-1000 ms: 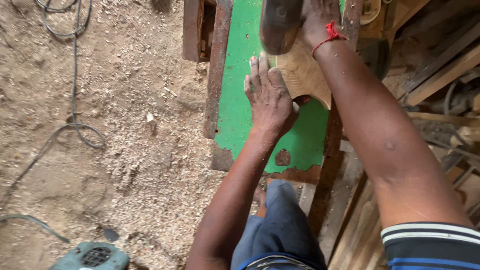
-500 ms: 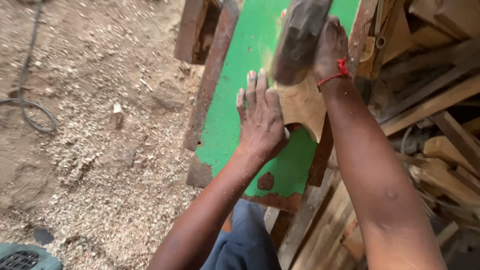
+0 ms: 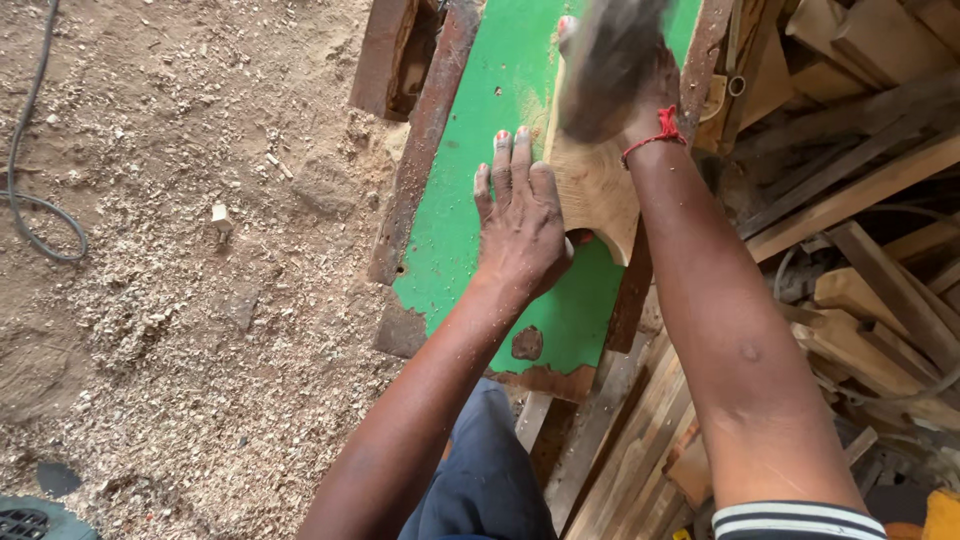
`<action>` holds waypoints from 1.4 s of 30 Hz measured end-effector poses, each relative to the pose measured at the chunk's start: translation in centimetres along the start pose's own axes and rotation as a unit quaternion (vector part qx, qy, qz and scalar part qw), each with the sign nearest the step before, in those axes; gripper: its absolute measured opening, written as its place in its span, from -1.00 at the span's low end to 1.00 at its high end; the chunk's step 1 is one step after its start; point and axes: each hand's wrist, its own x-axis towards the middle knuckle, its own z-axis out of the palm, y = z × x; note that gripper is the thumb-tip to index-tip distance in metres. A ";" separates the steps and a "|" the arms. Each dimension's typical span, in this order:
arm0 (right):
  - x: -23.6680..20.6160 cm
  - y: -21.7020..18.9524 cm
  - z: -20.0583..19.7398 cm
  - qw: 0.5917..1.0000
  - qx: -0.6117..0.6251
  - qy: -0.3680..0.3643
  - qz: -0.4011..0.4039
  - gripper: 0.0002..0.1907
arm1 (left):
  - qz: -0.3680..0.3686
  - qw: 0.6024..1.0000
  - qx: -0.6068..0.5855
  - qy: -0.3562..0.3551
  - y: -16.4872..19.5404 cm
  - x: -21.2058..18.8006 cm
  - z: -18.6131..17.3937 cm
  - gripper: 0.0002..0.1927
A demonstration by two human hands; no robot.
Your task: The person sands a curved wooden workpiece with a power sander on a green workbench, holding the piece steady with one hand while moving the sander over its surface. They reposition the wood and continue sanding different areas, then lift and handle the round wooden piece at the end.
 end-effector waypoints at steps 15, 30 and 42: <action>0.1 -1.9 -2.3 0.977 0.056 -0.150 0.140 -0.74 | 0.009 0.998 0.044 -0.031 0.5 -0.2 -0.4 -0.27; -0.1 -2.1 -3.1 0.977 0.055 -0.137 0.155 -0.72 | 0.023 0.999 -0.011 -0.032 0.3 -0.7 0.2 -0.19; 0.3 -3.2 -4.2 0.962 0.031 -0.187 0.197 -0.65 | 0.015 0.998 -0.005 -0.053 0.5 -0.7 0.1 -0.16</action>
